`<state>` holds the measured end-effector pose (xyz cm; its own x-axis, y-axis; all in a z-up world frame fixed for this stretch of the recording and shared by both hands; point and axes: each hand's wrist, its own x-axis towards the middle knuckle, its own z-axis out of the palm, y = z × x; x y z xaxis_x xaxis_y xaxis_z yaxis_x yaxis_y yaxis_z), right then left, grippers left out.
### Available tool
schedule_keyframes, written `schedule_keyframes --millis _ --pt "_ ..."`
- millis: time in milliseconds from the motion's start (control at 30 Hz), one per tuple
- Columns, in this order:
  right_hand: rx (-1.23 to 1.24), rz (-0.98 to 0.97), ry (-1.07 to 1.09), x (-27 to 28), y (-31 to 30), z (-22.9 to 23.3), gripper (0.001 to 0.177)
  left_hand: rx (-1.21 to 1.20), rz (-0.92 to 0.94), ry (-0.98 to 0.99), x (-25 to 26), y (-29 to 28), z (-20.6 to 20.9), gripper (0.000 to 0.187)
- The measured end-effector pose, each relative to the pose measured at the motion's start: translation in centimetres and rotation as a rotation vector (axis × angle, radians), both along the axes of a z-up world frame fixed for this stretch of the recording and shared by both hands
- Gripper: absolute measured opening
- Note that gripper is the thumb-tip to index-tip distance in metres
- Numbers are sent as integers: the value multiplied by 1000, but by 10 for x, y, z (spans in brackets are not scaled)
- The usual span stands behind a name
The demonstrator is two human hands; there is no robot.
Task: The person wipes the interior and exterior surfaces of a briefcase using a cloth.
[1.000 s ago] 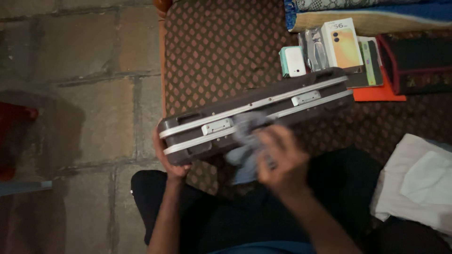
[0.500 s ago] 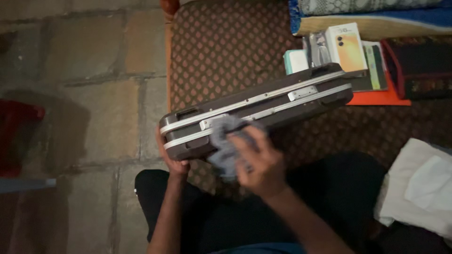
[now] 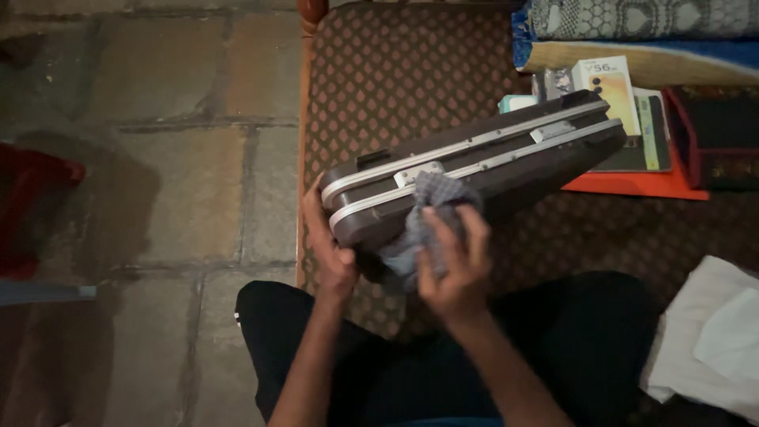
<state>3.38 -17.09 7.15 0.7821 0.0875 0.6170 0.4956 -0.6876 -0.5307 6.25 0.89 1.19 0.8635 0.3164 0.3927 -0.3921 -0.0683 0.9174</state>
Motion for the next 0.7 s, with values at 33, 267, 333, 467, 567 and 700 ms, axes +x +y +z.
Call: schedule_keyframes --millis 33,267,333,467,567,700 --pt "55 -73 -13 6 -3 -4 43 1 25 -7 2 0 -2 128" --pt "-10 -47 -146 6 16 -28 36 -8 47 -75 6 -2 -13 113" --pt "65 -82 -123 13 11 -28 34 15 80 -89 6 2 -14 111" --pt "123 -80 -209 16 9 -29 31 27 101 -83 8 -6 -15 109" --pt "-52 127 -392 16 15 -25 29 -69 30 -75 5 -10 -7 108" --pt "2 71 -302 4 31 -8 30 -90 18 -15 1 -14 7 103"
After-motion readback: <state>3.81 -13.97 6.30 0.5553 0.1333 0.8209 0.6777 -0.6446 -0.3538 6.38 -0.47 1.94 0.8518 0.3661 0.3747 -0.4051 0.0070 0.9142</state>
